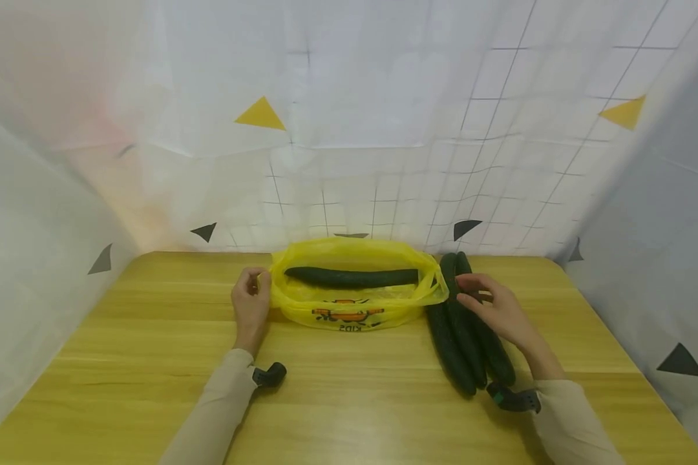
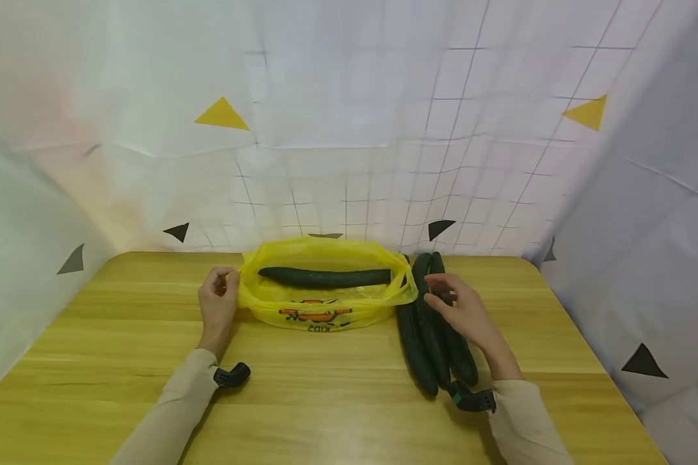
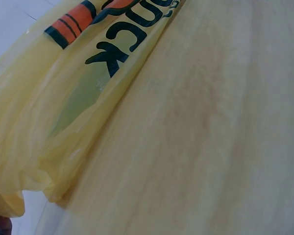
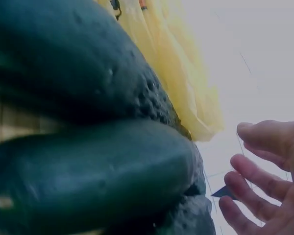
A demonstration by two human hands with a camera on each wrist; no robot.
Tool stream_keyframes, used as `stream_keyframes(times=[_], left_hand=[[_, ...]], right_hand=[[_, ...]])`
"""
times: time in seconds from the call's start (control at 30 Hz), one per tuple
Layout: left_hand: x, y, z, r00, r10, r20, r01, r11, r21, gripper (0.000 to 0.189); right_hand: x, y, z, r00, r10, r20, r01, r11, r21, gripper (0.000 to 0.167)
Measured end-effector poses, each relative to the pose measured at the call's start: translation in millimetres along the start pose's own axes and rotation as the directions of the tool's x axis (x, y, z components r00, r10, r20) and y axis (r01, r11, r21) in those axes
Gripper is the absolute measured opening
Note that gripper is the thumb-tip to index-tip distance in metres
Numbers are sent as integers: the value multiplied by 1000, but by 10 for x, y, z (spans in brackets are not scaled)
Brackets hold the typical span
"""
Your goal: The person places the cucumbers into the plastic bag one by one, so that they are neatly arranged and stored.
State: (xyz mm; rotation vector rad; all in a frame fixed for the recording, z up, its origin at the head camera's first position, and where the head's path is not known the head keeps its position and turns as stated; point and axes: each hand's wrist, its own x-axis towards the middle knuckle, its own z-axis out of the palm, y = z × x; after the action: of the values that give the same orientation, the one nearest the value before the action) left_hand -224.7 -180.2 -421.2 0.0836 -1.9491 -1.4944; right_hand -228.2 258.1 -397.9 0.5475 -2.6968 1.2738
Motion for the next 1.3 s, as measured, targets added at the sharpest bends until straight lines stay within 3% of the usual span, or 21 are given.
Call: stream_keyframes(times=[0.33,0.57,0.83,0.9,1.3], left_hand=[[-31,55,17,1000,-15,28,15,1000,-13,16],[-9,76,-24,1000,-27,11,27,1000,-6,16],[33,80,-43,1000,-14,12,14,1000,20,17],[42,76,-46,1000,-17,10,17,1000,13,17],[27,77,-37,999,-19,50,19,1000,-6,18]], right_hand=[[-145,126,-176,992,91,84,-87,995,-49,53],[-113,191,-218,985,143,100,-136,988,-71,57],[-92,350,-257,938,313,148,-311,950,-41,74],[-87,394,-238,929,343,141,-339,939,-57,78],[-153,421,-222,919,382,96,-369,921,-126,80]])
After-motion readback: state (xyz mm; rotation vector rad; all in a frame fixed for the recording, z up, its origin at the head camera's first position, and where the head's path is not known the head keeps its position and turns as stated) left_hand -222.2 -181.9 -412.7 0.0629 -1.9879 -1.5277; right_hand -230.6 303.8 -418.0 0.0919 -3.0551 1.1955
